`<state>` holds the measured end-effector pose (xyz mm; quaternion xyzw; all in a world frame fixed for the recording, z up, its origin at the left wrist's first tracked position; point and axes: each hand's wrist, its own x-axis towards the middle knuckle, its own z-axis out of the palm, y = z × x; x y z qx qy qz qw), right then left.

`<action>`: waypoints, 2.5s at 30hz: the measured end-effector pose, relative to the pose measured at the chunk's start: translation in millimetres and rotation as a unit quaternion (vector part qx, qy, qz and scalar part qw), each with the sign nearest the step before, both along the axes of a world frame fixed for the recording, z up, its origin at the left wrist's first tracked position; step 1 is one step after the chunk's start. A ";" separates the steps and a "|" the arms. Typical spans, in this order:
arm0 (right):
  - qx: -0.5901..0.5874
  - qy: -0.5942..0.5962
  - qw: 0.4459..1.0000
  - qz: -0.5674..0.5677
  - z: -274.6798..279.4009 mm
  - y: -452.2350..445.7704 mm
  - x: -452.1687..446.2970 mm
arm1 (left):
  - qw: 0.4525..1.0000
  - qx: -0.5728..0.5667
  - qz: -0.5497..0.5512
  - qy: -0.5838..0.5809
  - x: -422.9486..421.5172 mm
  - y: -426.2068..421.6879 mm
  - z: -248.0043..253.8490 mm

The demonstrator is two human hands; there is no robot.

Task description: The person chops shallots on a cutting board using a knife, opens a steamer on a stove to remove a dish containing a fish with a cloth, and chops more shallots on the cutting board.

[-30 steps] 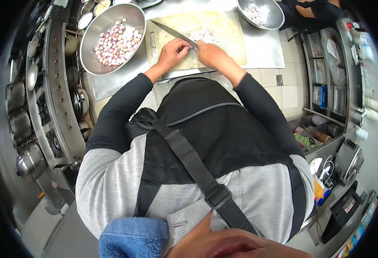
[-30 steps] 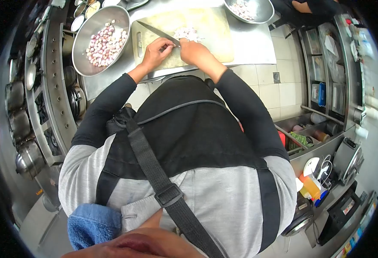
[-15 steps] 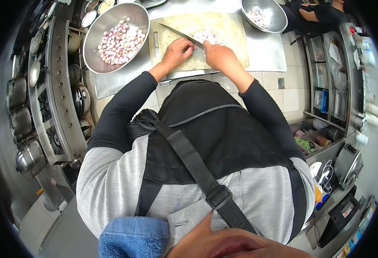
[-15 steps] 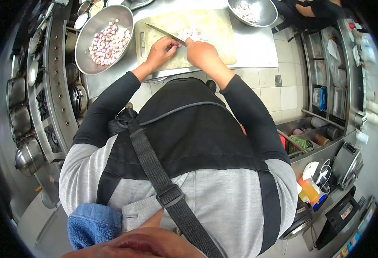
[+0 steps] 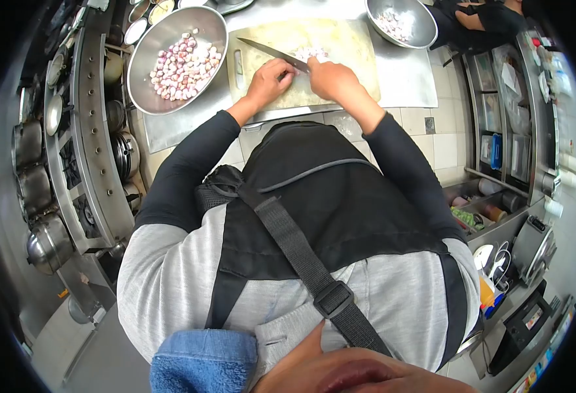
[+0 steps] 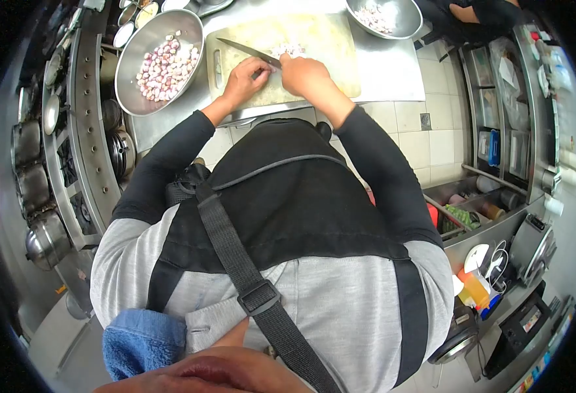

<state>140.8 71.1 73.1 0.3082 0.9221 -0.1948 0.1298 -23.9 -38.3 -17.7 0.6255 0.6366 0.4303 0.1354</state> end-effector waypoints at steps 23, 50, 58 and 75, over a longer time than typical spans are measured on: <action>-0.051 0.027 0.998 -0.031 -31.3 -0.1 -13.5 | 0.998 0.030 0.003 0.063 -0.2 -3.8 -0.7; -0.062 0.079 0.995 0.014 -32.0 -13.5 28.8 | 0.914 -0.252 0.200 0.247 -219.3 -84.7 60.6; -0.056 0.098 0.992 -0.047 -51.1 20.6 36.0 | 0.894 -0.366 0.203 0.160 -231.7 -89.8 50.1; -0.067 0.085 0.991 -0.082 -57.6 18.7 35.4 | 0.922 -0.257 0.258 0.133 -249.3 -91.0 97.3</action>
